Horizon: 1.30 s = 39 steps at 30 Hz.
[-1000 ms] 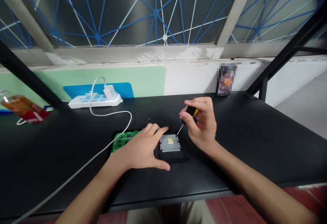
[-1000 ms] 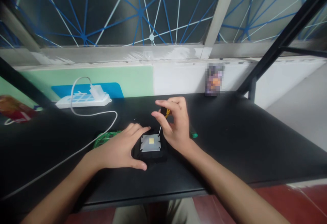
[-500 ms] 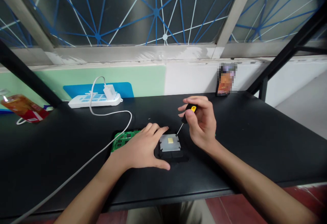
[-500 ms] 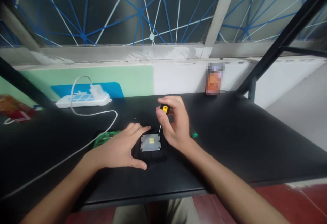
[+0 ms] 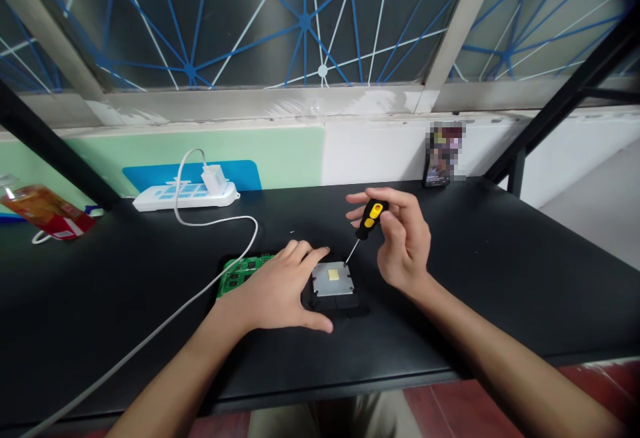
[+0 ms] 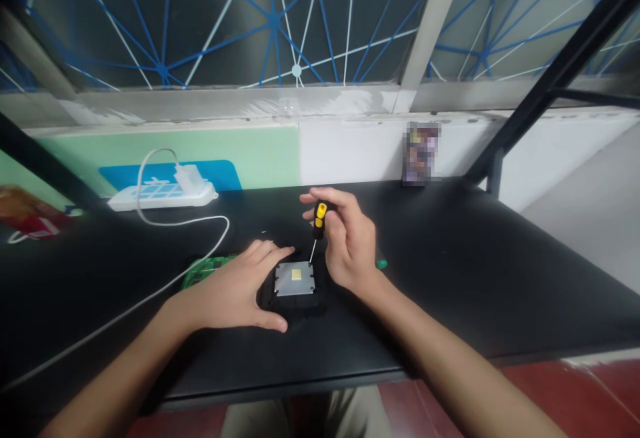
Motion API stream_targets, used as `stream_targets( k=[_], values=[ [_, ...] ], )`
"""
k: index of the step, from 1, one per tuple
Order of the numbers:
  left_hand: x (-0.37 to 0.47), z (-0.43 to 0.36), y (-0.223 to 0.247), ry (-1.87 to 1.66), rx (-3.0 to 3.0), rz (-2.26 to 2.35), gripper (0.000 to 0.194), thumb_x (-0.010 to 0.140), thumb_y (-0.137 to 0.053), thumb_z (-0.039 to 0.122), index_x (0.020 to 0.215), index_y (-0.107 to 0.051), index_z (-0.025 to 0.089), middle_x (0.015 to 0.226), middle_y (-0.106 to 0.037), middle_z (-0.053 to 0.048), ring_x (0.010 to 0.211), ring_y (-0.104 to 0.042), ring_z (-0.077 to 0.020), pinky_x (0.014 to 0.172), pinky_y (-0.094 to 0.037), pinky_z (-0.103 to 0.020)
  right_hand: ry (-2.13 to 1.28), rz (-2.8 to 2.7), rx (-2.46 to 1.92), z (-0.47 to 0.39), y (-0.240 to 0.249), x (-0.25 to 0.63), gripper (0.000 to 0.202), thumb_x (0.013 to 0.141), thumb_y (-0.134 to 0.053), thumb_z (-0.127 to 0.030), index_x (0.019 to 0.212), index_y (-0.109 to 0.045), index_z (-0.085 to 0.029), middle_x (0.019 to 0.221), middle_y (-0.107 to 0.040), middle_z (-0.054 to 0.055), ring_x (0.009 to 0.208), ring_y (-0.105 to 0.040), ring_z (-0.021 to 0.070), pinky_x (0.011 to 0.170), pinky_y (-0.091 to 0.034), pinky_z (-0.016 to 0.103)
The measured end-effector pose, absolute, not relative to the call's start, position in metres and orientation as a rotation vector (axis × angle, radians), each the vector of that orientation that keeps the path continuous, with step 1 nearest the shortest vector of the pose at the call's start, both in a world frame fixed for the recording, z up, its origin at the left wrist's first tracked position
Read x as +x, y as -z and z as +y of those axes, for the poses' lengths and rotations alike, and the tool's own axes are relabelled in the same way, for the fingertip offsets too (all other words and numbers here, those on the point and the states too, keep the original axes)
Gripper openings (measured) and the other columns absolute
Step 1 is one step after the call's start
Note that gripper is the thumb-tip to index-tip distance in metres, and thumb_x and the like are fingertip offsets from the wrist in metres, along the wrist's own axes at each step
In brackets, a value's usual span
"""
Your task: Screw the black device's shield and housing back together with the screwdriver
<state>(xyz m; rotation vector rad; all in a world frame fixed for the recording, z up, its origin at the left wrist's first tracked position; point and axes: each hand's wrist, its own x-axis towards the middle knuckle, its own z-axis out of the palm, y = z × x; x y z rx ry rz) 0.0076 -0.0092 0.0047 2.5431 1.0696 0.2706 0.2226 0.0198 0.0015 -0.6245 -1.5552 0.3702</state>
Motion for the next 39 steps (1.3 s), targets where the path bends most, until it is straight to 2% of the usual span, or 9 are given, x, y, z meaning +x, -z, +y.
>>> stream_targets(
  k=[5,11,13,16,20,24,28,35,39],
  values=[
    [0.008,-0.01,-0.005,-0.241,2.553,1.092,0.103,0.071,-0.074,0.071,0.151,-0.033,0.02,0.132,-0.05,-0.013,0.125,-0.047,-0.0365,0.105,-0.042,-0.051,-0.332,-1.586,-0.624,0.024,0.0,0.223,0.026,0.095,-0.058,-0.025,0.121,-0.059,-0.03,0.116,-0.061,0.005,0.084,-0.069,0.0163,0.065,-0.059,0.034],
    [0.008,-0.01,-0.005,-0.251,2.557,1.089,0.101,0.072,-0.075,0.07,0.152,-0.032,0.024,0.134,-0.05,-0.012,0.125,-0.047,-0.0367,0.105,-0.042,-0.051,-0.134,-1.598,-0.686,0.026,-0.003,0.225,0.033,0.084,-0.073,-0.019,0.114,-0.065,-0.031,0.101,-0.056,0.004,0.087,-0.06,0.0182,0.061,-0.056,0.033],
    [0.008,-0.011,-0.006,-0.246,2.55,1.093,0.101,0.072,-0.075,0.069,0.152,-0.032,0.024,0.133,-0.05,-0.012,0.125,-0.047,-0.0363,0.105,-0.043,-0.051,-0.137,-1.583,-0.698,0.025,-0.004,0.224,0.032,0.086,-0.071,-0.019,0.116,-0.064,-0.03,0.101,-0.059,0.004,0.082,-0.061,0.0168,0.061,-0.056,0.033],
    [0.008,-0.01,-0.006,-0.242,2.55,1.093,0.102,0.072,-0.074,0.071,0.152,-0.033,0.023,0.132,-0.05,-0.012,0.124,-0.047,-0.0362,0.104,-0.043,-0.051,-0.257,-1.584,-0.687,0.022,-0.003,0.223,0.031,0.096,-0.056,-0.022,0.126,-0.059,-0.03,0.106,-0.065,0.004,0.077,-0.067,0.015,0.065,-0.059,0.035],
    [0.008,-0.01,-0.005,-0.242,2.559,1.087,0.102,0.072,-0.073,0.071,0.151,-0.034,0.02,0.133,-0.05,-0.013,0.124,-0.047,-0.0361,0.105,-0.043,-0.051,-0.361,-1.567,-0.611,0.02,-0.001,0.223,0.029,0.102,-0.042,-0.027,0.127,-0.057,-0.027,0.109,-0.071,0.005,0.086,-0.072,0.017,0.07,-0.06,0.036],
    [0.009,-0.01,-0.006,-0.243,2.56,1.092,0.101,0.072,-0.074,0.071,0.151,-0.034,0.021,0.133,-0.05,-0.013,0.124,-0.047,-0.0356,0.105,-0.043,-0.05,-0.351,-1.561,-0.603,0.023,0.001,0.223,0.024,0.099,-0.052,-0.026,0.122,-0.058,-0.029,0.116,-0.066,0.005,0.086,-0.07,0.0171,0.066,-0.06,0.035],
    [0.009,-0.01,-0.007,-0.234,2.565,1.093,0.102,0.072,-0.074,0.07,0.151,-0.034,0.02,0.132,-0.05,-0.013,0.124,-0.047,-0.0357,0.105,-0.043,-0.05,-0.21,-1.582,-0.66,0.025,0.0,0.223,0.032,0.089,-0.067,-0.02,0.119,-0.063,-0.032,0.106,-0.059,0.003,0.085,-0.064,0.0171,0.061,-0.058,0.033],
    [0.007,-0.01,-0.004,-0.266,2.57,1.07,0.1,0.073,-0.073,0.071,0.151,-0.033,0.023,0.133,-0.05,-0.012,0.124,-0.047,-0.0357,0.105,-0.043,-0.051,-0.134,-1.636,-0.676,0.026,-0.006,0.226,0.048,0.089,-0.067,-0.015,0.133,-0.061,-0.035,0.11,-0.066,0.004,0.097,-0.065,0.0185,0.063,-0.056,0.031],
    [0.007,-0.009,-0.003,-0.254,2.577,1.077,0.102,0.073,-0.075,0.07,0.151,-0.033,0.02,0.132,-0.05,-0.012,0.123,-0.047,-0.0345,0.105,-0.043,-0.049,-0.197,-1.574,-0.716,0.032,0.0,0.228,0.048,0.091,-0.065,-0.019,0.136,-0.059,-0.034,0.115,-0.068,0.006,0.098,-0.069,0.0194,0.07,-0.059,0.033]
  ],
)
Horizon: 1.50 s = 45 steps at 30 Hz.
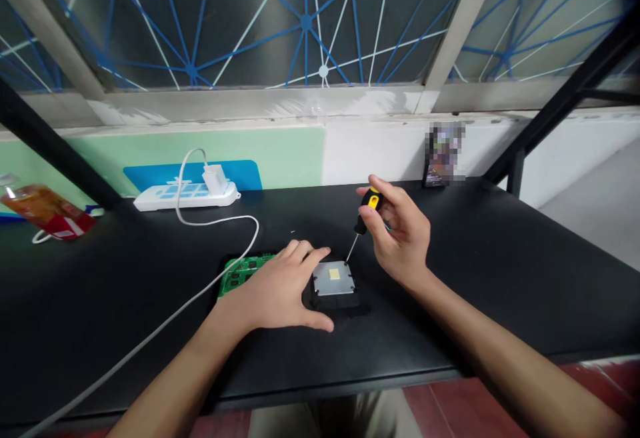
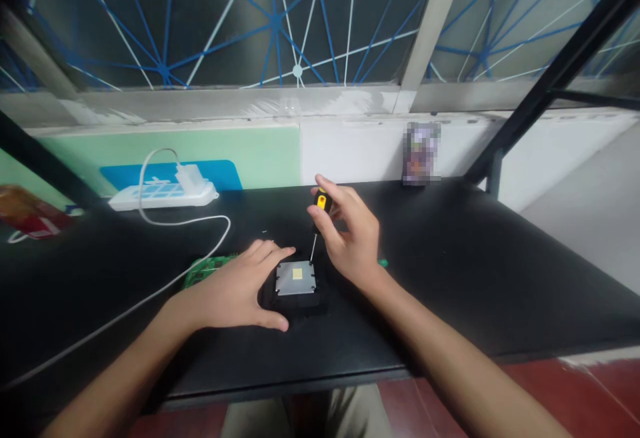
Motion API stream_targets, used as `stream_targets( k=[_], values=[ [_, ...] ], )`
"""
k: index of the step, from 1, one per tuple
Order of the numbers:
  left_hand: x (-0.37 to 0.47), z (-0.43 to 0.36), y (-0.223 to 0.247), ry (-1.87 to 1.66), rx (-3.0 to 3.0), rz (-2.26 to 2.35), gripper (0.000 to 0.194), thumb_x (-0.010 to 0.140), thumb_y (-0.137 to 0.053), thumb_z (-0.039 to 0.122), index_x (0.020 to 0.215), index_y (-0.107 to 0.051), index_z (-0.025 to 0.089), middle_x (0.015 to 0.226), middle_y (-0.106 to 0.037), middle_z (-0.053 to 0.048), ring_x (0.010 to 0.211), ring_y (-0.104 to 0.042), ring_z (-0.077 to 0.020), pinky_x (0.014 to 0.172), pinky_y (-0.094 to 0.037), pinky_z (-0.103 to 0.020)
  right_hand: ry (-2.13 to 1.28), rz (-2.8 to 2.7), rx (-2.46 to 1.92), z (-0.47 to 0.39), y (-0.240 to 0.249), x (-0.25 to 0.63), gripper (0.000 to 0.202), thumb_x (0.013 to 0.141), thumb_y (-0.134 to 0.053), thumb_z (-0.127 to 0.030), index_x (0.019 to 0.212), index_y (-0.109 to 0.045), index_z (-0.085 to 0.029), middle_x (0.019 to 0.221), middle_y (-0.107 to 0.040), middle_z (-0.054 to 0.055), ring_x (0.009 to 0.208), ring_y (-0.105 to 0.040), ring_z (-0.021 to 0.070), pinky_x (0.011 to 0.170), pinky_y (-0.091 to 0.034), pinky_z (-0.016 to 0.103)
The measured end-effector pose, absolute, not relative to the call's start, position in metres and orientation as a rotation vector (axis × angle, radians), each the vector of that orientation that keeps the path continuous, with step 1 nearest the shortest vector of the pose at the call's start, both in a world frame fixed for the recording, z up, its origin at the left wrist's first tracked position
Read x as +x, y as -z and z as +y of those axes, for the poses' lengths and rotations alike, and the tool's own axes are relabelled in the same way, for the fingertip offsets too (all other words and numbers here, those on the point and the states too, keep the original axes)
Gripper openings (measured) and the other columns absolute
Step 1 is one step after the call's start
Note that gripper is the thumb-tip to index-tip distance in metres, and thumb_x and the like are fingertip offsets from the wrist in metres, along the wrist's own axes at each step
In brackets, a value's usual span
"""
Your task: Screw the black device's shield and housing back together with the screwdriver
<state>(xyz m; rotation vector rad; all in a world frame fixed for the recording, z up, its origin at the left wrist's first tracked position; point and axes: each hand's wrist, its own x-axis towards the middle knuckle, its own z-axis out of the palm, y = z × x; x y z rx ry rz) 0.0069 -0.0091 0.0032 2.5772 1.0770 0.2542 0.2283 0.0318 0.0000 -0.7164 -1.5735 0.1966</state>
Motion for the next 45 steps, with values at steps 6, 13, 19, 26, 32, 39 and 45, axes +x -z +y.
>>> stream_targets(
  k=[6,13,19,26,32,39,45],
  values=[
    [0.005,-0.01,-0.003,-0.247,2.541,1.067,0.106,0.07,-0.078,0.069,0.152,-0.033,0.019,0.133,-0.05,-0.013,0.125,-0.046,-0.0351,0.106,-0.043,-0.05,-0.22,-1.441,-0.82,0.043,0.005,0.233,0.041,0.093,-0.063,-0.027,0.134,-0.059,-0.029,0.115,-0.07,0.008,0.098,-0.07,0.0214,0.079,-0.062,0.039],
    [0.002,-0.01,-0.005,-0.237,2.503,1.055,0.111,0.065,-0.082,0.067,0.152,-0.032,0.02,0.138,-0.048,-0.014,0.13,-0.043,-0.0363,0.11,-0.04,-0.051,-0.25,-1.36,-0.844,0.055,0.008,0.238,0.036,0.092,-0.065,-0.027,0.127,-0.061,-0.028,0.109,-0.071,0.006,0.087,-0.071,0.0188,0.075,-0.063,0.038],
    [0.004,-0.011,-0.009,-0.266,2.506,1.106,0.101,0.071,-0.074,0.074,0.148,-0.04,0.02,0.136,-0.051,-0.013,0.128,-0.046,-0.0359,0.108,-0.043,-0.051,-0.371,-1.322,-0.802,0.057,0.018,0.231,0.031,0.088,-0.069,-0.027,0.117,-0.059,-0.027,0.104,-0.068,0.003,0.074,-0.071,0.0144,0.064,-0.063,0.032],
    [0.004,-0.008,-0.004,-0.329,2.59,1.143,0.09,0.08,-0.064,0.076,0.147,-0.045,0.02,0.152,-0.04,-0.015,0.141,-0.035,-0.0363,0.113,-0.039,-0.053,-0.427,-1.375,-0.801,0.049,0.022,0.226,0.032,0.088,-0.069,-0.025,0.117,-0.057,-0.029,0.109,-0.068,0.003,0.073,-0.071,0.0139,0.071,-0.064,0.035],
    [0.004,-0.007,0.0,-0.319,2.652,1.139,0.079,0.089,-0.057,0.071,0.147,-0.046,0.02,0.152,-0.041,-0.015,0.143,-0.032,-0.0341,0.115,-0.037,-0.052,-0.466,-1.387,-0.792,0.047,0.021,0.224,0.031,0.089,-0.068,-0.026,0.117,-0.057,-0.03,0.111,-0.067,0.002,0.077,-0.072,0.0146,0.071,-0.064,0.034],
    [0.006,-0.004,-0.001,-0.333,2.66,1.095,0.077,0.087,-0.062,0.069,0.145,-0.048,0.02,0.146,-0.051,-0.011,0.136,-0.039,-0.0321,0.113,-0.039,-0.048,-0.501,-1.381,-0.774,0.047,0.023,0.221,0.029,0.088,-0.069,-0.027,0.116,-0.058,-0.03,0.109,-0.067,0.002,0.077,-0.073,0.0147,0.073,-0.064,0.035],
    [0.006,-0.004,-0.001,-0.351,2.652,1.096,0.075,0.088,-0.061,0.069,0.144,-0.049,0.02,0.141,-0.055,-0.011,0.132,-0.043,-0.0315,0.111,-0.041,-0.047,-0.499,-1.38,-0.762,0.046,0.023,0.221,0.029,0.089,-0.068,-0.026,0.116,-0.058,-0.029,0.109,-0.067,0.002,0.077,-0.073,0.0138,0.074,-0.064,0.034]
  ],
)
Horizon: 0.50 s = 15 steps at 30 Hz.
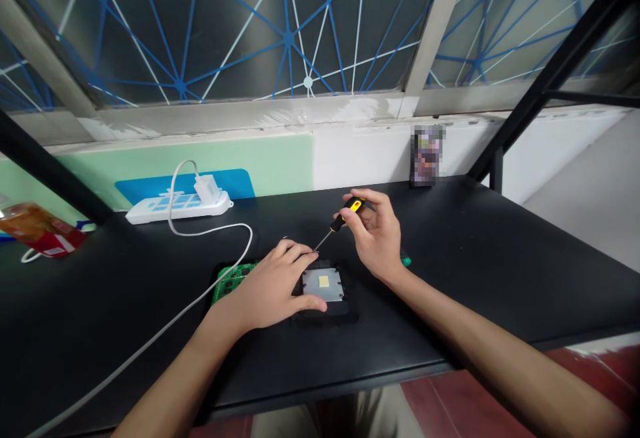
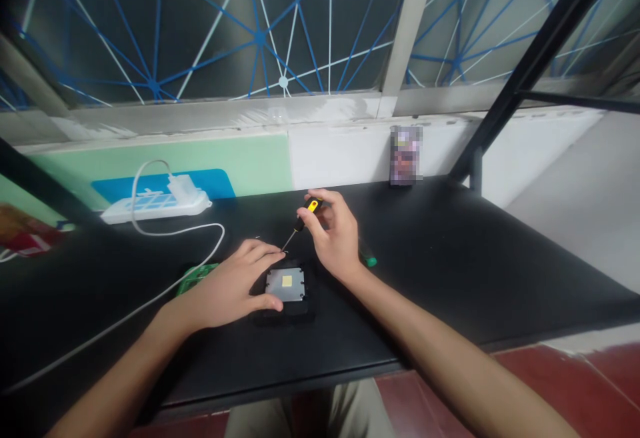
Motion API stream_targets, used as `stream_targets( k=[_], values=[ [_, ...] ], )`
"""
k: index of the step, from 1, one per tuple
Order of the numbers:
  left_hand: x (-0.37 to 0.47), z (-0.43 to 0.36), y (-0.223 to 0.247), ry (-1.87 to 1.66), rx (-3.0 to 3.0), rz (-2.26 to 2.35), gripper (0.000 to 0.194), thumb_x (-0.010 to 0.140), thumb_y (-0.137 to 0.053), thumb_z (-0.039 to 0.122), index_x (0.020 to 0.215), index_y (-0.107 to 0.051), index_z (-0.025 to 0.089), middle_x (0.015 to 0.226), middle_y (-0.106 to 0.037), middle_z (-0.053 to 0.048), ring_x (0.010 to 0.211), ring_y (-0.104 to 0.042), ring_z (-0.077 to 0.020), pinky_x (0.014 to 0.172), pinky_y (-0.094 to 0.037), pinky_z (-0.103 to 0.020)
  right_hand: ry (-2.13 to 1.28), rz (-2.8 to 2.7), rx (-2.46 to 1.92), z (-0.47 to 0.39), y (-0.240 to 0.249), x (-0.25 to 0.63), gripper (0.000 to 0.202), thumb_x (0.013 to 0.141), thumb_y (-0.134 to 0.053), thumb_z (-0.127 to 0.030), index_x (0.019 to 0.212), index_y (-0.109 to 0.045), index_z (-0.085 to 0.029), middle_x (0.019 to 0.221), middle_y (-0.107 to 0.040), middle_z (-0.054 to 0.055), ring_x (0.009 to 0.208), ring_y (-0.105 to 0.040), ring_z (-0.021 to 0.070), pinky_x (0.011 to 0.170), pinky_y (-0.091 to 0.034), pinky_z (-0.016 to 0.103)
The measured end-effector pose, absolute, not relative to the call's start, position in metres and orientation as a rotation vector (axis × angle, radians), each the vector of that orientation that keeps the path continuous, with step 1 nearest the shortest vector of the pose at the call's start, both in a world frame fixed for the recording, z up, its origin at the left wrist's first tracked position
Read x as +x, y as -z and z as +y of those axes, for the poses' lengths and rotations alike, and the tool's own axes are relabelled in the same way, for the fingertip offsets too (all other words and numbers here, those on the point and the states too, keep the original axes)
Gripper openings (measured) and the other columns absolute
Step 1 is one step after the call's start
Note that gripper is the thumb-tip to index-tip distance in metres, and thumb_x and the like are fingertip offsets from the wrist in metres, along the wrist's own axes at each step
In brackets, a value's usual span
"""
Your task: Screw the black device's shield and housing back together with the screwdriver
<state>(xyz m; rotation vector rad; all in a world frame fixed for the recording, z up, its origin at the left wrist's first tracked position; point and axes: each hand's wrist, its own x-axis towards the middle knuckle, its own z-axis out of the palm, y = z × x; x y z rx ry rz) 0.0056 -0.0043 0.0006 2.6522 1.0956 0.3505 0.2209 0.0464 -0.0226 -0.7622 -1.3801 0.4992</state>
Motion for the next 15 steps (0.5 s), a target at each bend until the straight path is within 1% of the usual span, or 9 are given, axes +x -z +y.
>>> stream_targets(
  k=[3,7,12,15],
  values=[
    [0.0052,-0.0042,-0.0004,-0.351,2.661,1.101,0.074,0.089,-0.058,0.069,0.143,-0.049,0.02,0.14,-0.055,-0.011,0.132,-0.042,-0.032,0.111,-0.04,-0.048,-0.474,-1.386,-0.753,0.0467,0.022,0.2217,0.029,0.089,-0.068,-0.026,0.116,-0.057,-0.028,0.109,-0.067,0.002,0.074,-0.072,0.013,0.071,-0.065,0.033],
    [0.0049,-0.0036,-0.0005,-0.35,2.675,1.106,0.073,0.091,-0.056,0.07,0.143,-0.05,0.019,0.139,-0.055,-0.011,0.13,-0.043,-0.032,0.111,-0.04,-0.048,-0.446,-1.391,-0.763,0.047,0.0214,0.2226,0.03,0.089,-0.067,-0.027,0.117,-0.056,-0.027,0.109,-0.068,0.003,0.076,-0.073,0.0136,0.07,-0.065,0.031],
    [0.0041,-0.0029,-0.0015,-0.327,2.687,1.137,0.07,0.092,-0.057,0.066,0.14,-0.052,0.016,0.136,-0.057,-0.012,0.128,-0.044,-0.0319,0.111,-0.04,-0.046,-0.407,-1.374,-0.781,0.0478,0.0186,0.2245,0.032,0.09,-0.067,-0.027,0.119,-0.055,-0.028,0.109,-0.066,0.003,0.077,-0.073,0.0141,0.07,-0.064,0.032],
    [0.0038,-0.003,-0.0022,-0.329,2.685,1.142,0.068,0.093,-0.055,0.066,0.14,-0.052,0.018,0.137,-0.056,-0.011,0.128,-0.044,-0.0319,0.11,-0.04,-0.046,-0.387,-1.347,-0.78,0.0481,0.0149,0.2264,0.032,0.09,-0.067,-0.028,0.12,-0.056,-0.029,0.105,-0.065,0.003,0.076,-0.07,0.0145,0.066,-0.063,0.033]
  ],
)
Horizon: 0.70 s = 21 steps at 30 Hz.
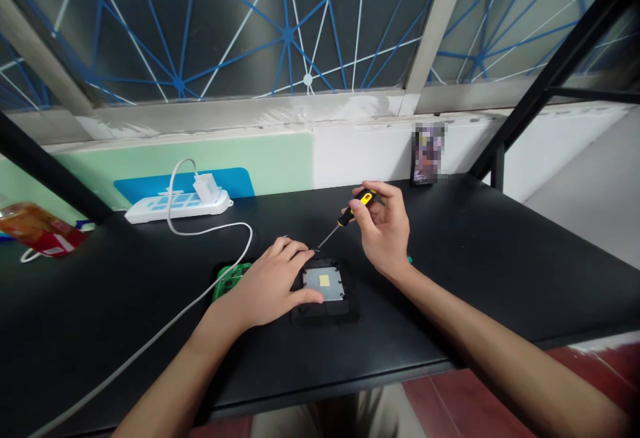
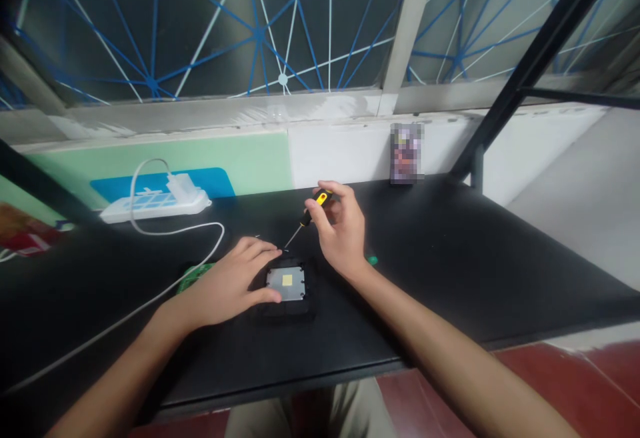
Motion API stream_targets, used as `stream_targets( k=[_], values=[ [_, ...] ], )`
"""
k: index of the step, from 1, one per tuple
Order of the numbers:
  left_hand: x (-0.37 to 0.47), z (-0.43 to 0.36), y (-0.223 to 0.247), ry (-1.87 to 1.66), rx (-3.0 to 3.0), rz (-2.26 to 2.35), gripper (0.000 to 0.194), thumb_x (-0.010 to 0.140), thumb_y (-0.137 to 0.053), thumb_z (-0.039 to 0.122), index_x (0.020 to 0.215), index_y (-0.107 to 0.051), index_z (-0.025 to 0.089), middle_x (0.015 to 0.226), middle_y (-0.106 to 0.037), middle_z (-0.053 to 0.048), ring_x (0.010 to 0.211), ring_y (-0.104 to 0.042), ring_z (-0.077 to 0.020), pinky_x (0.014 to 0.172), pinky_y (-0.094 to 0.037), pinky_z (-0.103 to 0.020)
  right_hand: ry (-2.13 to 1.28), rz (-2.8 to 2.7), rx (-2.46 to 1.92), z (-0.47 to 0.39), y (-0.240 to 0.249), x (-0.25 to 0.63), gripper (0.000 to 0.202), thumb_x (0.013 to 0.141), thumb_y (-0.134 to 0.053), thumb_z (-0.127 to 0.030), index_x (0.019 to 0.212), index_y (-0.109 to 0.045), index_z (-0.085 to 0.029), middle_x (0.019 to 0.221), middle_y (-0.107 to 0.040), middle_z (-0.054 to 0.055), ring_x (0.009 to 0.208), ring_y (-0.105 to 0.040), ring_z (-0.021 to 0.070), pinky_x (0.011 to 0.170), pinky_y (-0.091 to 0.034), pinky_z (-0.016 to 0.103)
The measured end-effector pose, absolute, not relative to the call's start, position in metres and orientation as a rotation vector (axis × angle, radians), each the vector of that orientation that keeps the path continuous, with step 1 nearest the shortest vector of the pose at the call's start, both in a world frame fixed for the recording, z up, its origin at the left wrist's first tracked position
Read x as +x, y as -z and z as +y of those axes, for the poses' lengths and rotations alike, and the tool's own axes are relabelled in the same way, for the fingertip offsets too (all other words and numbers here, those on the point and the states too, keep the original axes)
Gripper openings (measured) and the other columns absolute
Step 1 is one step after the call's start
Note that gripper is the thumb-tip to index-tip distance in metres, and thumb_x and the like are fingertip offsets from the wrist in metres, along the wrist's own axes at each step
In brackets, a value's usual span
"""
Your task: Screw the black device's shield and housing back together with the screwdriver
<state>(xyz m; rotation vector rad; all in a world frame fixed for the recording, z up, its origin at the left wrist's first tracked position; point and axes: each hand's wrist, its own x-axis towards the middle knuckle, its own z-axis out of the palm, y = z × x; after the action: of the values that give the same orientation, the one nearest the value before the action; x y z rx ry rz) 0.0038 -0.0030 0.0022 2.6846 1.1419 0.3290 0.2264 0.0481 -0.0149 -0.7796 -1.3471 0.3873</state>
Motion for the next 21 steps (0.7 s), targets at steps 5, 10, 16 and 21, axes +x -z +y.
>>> stream_targets(
  k=[5,10,16,21],
  values=[
    [0.006,-0.009,-0.008,-0.294,2.663,1.13,0.081,0.083,-0.062,0.074,0.141,-0.051,0.018,0.137,-0.057,-0.011,0.132,-0.045,-0.0348,0.118,-0.03,-0.053,-0.26,-1.32,-0.793,0.042,0.008,0.227,0.027,0.091,-0.065,-0.027,0.118,-0.061,-0.029,0.095,-0.058,0.002,0.065,-0.054,0.0121,0.054,-0.054,0.03],
    [0.006,-0.016,-0.012,-0.277,2.65,1.069,0.098,0.072,-0.067,0.081,0.146,-0.046,0.021,0.14,-0.055,-0.012,0.136,-0.044,-0.039,0.121,-0.019,-0.06,-0.225,-1.423,-0.763,0.031,0.006,0.224,0.03,0.091,-0.064,-0.024,0.12,-0.063,-0.031,0.093,-0.051,0.003,0.064,-0.047,0.0124,0.048,-0.044,0.028],
    [0.005,-0.015,-0.007,-0.231,2.703,1.115,0.103,0.071,-0.065,0.083,0.148,-0.044,0.017,0.142,-0.054,-0.015,0.135,-0.046,-0.0393,0.121,-0.016,-0.061,-0.244,-1.494,-0.742,0.025,0.007,0.222,0.035,0.09,-0.063,-0.02,0.122,-0.063,-0.033,0.092,-0.051,0.002,0.062,-0.045,0.0122,0.047,-0.041,0.027],
    [0.005,-0.015,-0.005,-0.258,2.73,1.107,0.103,0.071,-0.063,0.085,0.148,-0.044,0.018,0.139,-0.055,-0.015,0.134,-0.047,-0.0387,0.121,-0.016,-0.06,-0.271,-1.518,-0.713,0.02,0.007,0.219,0.036,0.089,-0.063,-0.019,0.123,-0.063,-0.032,0.093,-0.055,0.003,0.062,-0.046,0.0121,0.048,-0.043,0.027]
  ],
)
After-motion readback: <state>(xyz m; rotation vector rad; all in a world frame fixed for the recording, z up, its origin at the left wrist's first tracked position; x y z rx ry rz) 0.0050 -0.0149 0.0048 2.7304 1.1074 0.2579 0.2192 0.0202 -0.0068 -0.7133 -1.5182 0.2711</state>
